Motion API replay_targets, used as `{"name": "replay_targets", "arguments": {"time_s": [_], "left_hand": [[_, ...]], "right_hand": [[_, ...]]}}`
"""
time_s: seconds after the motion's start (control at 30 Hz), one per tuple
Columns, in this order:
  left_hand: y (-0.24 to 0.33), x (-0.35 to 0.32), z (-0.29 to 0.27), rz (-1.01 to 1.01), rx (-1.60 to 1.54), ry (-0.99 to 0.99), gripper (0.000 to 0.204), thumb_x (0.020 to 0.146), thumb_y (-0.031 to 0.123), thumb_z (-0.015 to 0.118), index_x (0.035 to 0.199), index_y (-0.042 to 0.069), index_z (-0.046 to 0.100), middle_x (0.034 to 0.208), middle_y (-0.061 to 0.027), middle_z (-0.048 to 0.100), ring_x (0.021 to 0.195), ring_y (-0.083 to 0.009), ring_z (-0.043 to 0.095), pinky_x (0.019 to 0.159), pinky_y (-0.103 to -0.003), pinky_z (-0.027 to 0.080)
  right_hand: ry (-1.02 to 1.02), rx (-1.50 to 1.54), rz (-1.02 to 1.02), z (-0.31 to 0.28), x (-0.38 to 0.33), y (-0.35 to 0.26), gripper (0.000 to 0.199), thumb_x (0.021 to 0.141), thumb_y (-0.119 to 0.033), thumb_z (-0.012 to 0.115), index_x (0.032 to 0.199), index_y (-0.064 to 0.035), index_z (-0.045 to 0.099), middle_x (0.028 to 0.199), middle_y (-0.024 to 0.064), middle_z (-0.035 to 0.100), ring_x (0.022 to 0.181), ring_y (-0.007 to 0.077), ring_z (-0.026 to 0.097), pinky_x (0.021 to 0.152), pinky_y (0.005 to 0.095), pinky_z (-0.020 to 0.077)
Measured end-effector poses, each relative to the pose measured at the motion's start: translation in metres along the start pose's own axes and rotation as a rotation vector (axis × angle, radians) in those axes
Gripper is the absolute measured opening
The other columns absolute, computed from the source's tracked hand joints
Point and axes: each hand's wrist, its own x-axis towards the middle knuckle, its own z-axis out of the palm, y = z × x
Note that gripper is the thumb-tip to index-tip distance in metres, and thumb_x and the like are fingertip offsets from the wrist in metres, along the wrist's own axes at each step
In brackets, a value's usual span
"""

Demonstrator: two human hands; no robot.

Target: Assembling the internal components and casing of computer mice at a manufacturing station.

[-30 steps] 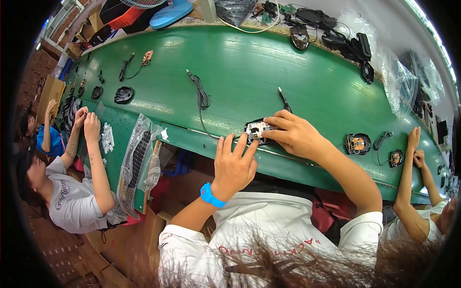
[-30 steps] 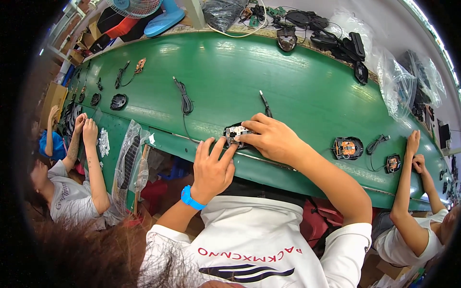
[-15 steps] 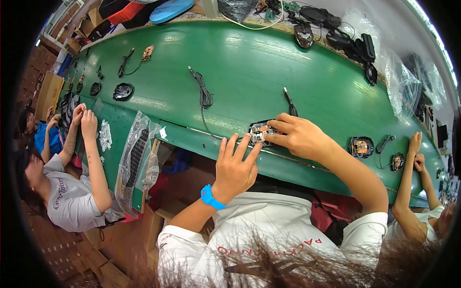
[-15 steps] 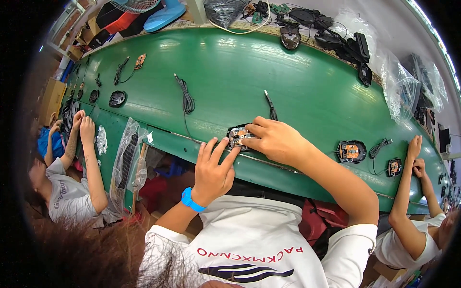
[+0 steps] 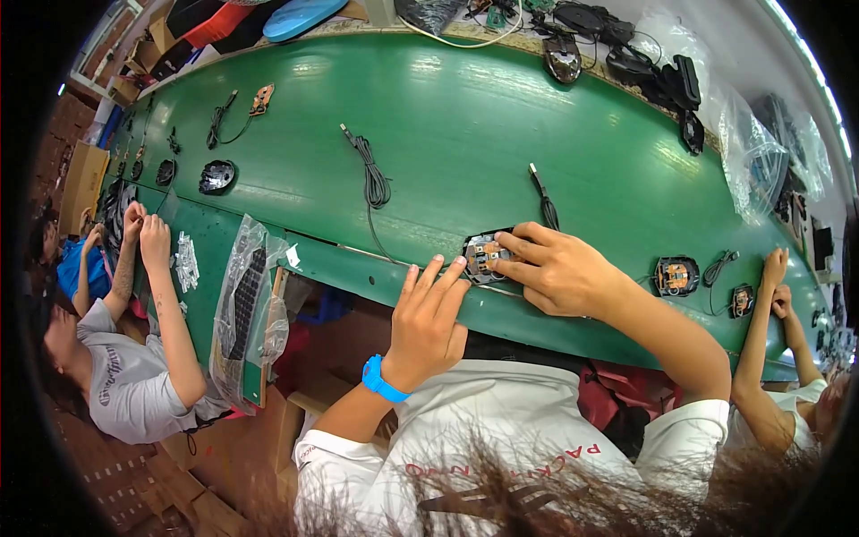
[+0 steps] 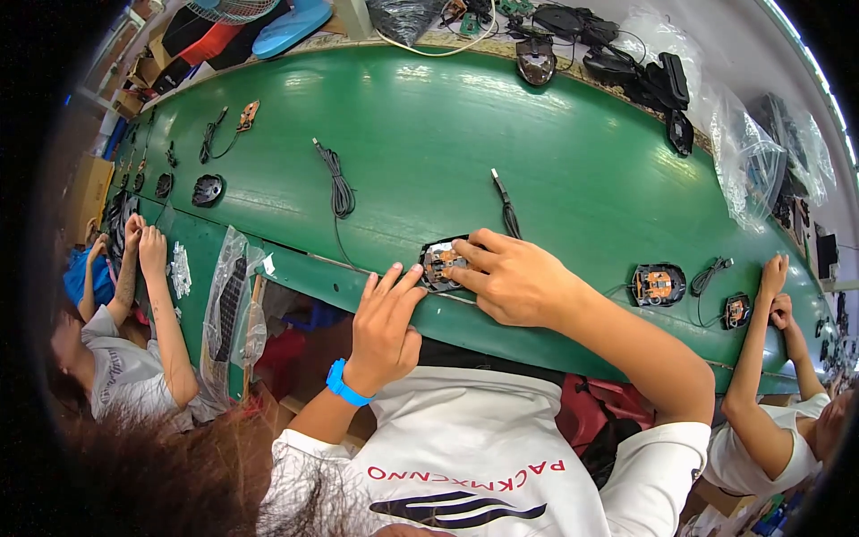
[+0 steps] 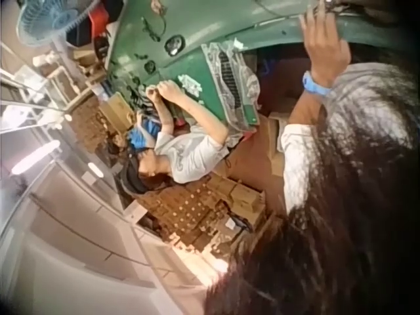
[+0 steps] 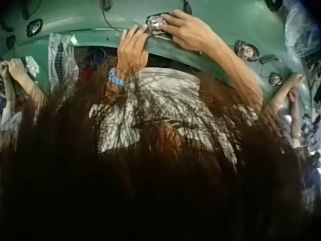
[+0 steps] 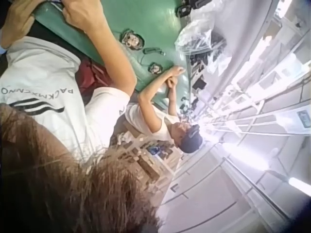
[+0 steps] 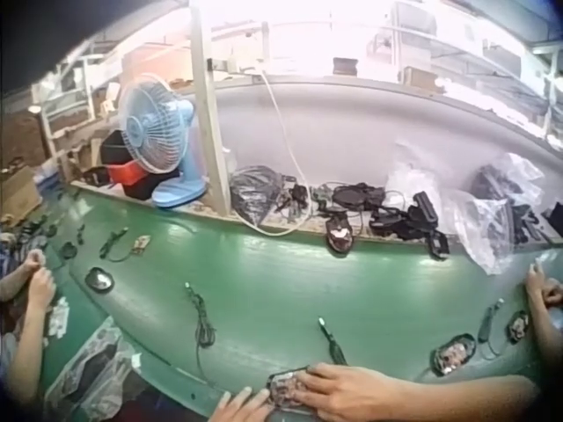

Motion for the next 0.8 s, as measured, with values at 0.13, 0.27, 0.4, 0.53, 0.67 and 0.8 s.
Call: {"name": "replay_targets", "arguments": {"time_s": [0.13,0.27,0.4,0.53,0.67,0.8], "left_hand": [[0.000,0.003,-0.002,0.021,0.036,-0.019,0.046,0.074,0.006,0.055,0.118,-0.002,0.065,0.137,-0.0185,0.061,0.130,-0.0425,0.054,0.110,-0.062,0.039],[0.002,0.015,-0.009,0.004,0.002,0.000,0.044,0.075,0.003,0.056,0.118,0.000,0.065,0.134,-0.0175,0.062,0.127,-0.0418,0.055,0.109,-0.062,0.038],[0.000,0.035,-0.009,0.091,0.003,0.009,0.040,0.078,0.007,0.062,0.118,0.003,0.066,0.132,-0.0144,0.062,0.127,-0.0395,0.054,0.109,-0.061,0.038],[0.000,0.046,-0.003,0.215,0.046,-0.073,0.036,0.083,0.014,0.067,0.118,0.006,0.067,0.129,-0.0128,0.063,0.126,-0.0384,0.054,0.108,-0.061,0.040],[0.000,0.050,0.001,0.228,0.045,-0.113,0.033,0.085,0.014,0.067,0.117,0.006,0.068,0.128,-0.0116,0.063,0.124,-0.0380,0.055,0.108,-0.061,0.039],[0.003,0.051,0.002,0.226,0.082,-0.118,0.032,0.085,0.014,0.067,0.116,0.007,0.068,0.127,-0.0118,0.063,0.123,-0.0379,0.055,0.108,-0.061,0.039]], "right_hand": [[-0.005,0.070,0.026,0.001,-0.007,0.001,0.050,0.076,-0.013,0.071,0.125,-0.0054,0.067,0.135,0.0165,0.062,0.118,0.0328,0.057,0.105,0.0411,0.0495],[0.001,0.094,0.056,0.004,-0.012,-0.002,0.050,0.077,-0.013,0.069,0.126,-0.0050,0.067,0.138,0.0179,0.060,0.123,0.0336,0.056,0.108,0.0421,0.0473],[0.035,0.089,0.086,0.012,-0.018,-0.005,0.049,0.079,-0.014,0.067,0.127,-0.0047,0.066,0.139,0.0184,0.059,0.127,0.0338,0.054,0.111,0.0422,0.0451],[0.065,0.104,0.096,0.014,-0.023,-0.005,0.051,0.078,-0.010,0.067,0.129,-0.0044,0.063,0.141,0.0194,0.057,0.128,0.0362,0.053,0.110,0.0441,0.0461],[0.118,0.163,0.102,0.013,-0.029,-0.004,0.050,0.077,-0.009,0.066,0.126,-0.0031,0.064,0.138,0.0186,0.058,0.127,0.0358,0.055,0.108,0.0451,0.0479],[0.153,0.100,0.115,0.007,-0.042,-0.001,0.045,0.076,-0.008,0.066,0.120,-0.0017,0.067,0.130,0.0163,0.063,0.124,0.0337,0.058,0.105,0.0454,0.0497]]}}
